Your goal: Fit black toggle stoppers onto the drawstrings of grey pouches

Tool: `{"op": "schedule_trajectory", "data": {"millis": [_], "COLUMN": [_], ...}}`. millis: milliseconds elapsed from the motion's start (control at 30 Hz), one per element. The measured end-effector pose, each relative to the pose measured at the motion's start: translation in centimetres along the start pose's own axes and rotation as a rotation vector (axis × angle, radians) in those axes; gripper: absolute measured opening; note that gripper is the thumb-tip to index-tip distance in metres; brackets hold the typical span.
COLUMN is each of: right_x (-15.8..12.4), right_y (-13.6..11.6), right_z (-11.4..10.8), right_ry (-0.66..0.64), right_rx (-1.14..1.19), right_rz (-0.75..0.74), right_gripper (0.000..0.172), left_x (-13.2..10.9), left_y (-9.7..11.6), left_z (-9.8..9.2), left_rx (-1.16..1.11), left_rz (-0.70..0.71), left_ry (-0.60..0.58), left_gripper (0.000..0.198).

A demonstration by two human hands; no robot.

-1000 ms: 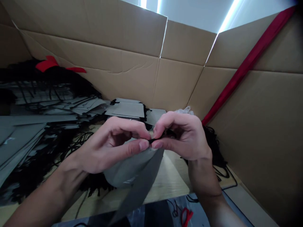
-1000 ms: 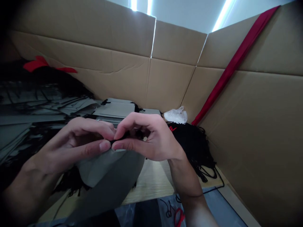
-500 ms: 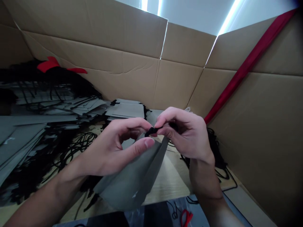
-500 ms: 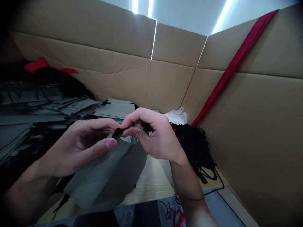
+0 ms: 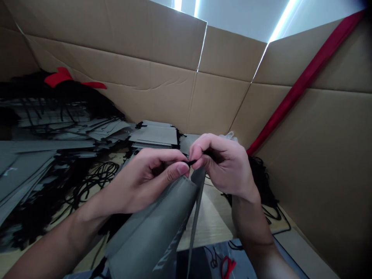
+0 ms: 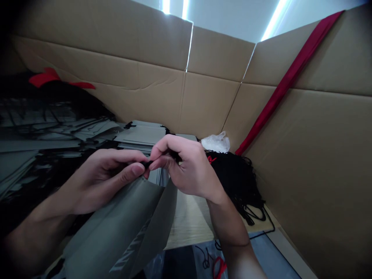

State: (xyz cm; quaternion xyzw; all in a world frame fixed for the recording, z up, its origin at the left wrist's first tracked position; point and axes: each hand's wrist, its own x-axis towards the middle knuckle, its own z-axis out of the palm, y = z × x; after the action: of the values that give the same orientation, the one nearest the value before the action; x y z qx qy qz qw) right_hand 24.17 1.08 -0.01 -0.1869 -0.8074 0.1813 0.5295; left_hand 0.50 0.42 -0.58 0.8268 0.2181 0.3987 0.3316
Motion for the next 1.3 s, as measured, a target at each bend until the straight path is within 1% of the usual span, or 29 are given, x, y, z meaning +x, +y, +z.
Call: {"op": "schedule_trajectory", "data": {"millis": [133, 200, 300, 400, 467, 533, 567, 633, 700, 800, 900, 1033, 1100, 1200, 1233, 1300], "right_x": [-0.1, -0.2, -0.2, -0.2, -0.2, -0.1, -0.1, 0.1, 0.3, 0.5, 0.3, -0.3, -0.4, -0.4, -0.4, -0.1], "right_y": [-0.3, -0.2, -0.1, 0.0, 0.0, -0.1, -0.1, -0.1, -0.1, -0.1, -0.2, -0.3, -0.3, -0.2, -0.2, -0.3], "right_z": [-0.2, -0.3, -0.2, -0.2, -0.4, -0.6, -0.6, -0.7, -0.6, -0.2, 0.2, 1.0, 1.5, 2.0, 2.0, 1.6], "right_ry": [-0.004, -0.018, -0.041, 0.009, 0.052, 0.049, 0.021, -0.048, -0.086, -0.072, -0.037, 0.031, 0.040, 0.038, 0.025, 0.014], "right_rx": [-0.052, -0.037, -0.016, -0.021, -0.012, 0.001, 0.001, 0.000, -0.006, 0.013, 0.070, 0.193, 0.300, 0.451, 0.462, 0.423], "right_rz": [-0.019, -0.015, -0.070, -0.143, -0.115, -0.071, -0.064, -0.102, -0.146, -0.125, -0.054, 0.003, 0.013, 0.036, 0.057, 0.035], "right_gripper": [0.023, 0.020, 0.025, 0.016, 0.012, 0.010, 0.014, 0.025, 0.024, 0.017, 0.021, 0.028, 0.031, 0.033, 0.032, 0.031], "left_x": [0.1, 0.1, 0.3, 0.5, 0.6, 0.6, 0.5, 0.5, 0.4, 0.1, -0.2, -0.6, -0.7, -0.6, -0.5, -0.4], "left_y": [-0.1, 0.0, 0.2, 0.5, 0.6, 0.7, 0.7, 0.7, 0.7, 0.7, 0.8, 1.1, 1.1, 1.0, 0.9, 0.9], "left_z": [-0.1, -0.2, -0.2, -0.3, -0.3, -0.4, -0.4, -0.3, -0.1, 0.1, 0.4, 0.6, 0.6, 0.4, 0.3, 0.1], "left_rx": [-0.043, -0.056, -0.058, -0.090, -0.125, -0.143, -0.142, -0.116, -0.056, 0.047, 0.094, 0.050, -0.005, -0.100, -0.112, -0.064], "left_rz": [-0.050, -0.059, -0.051, -0.069, -0.098, -0.107, -0.098, -0.060, -0.003, 0.081, 0.127, 0.151, 0.179, 0.211, 0.207, 0.180], "left_ry": [-0.038, -0.032, -0.019, -0.040, -0.060, -0.063, -0.062, -0.056, -0.034, 0.021, 0.038, 0.058, 0.041, -0.019, -0.028, -0.036], "left_gripper": [0.040, 0.040, 0.038, 0.036, 0.033, 0.030, 0.029, 0.028, 0.028, 0.029, 0.029, 0.026, 0.025, 0.024, 0.023, 0.023]}}
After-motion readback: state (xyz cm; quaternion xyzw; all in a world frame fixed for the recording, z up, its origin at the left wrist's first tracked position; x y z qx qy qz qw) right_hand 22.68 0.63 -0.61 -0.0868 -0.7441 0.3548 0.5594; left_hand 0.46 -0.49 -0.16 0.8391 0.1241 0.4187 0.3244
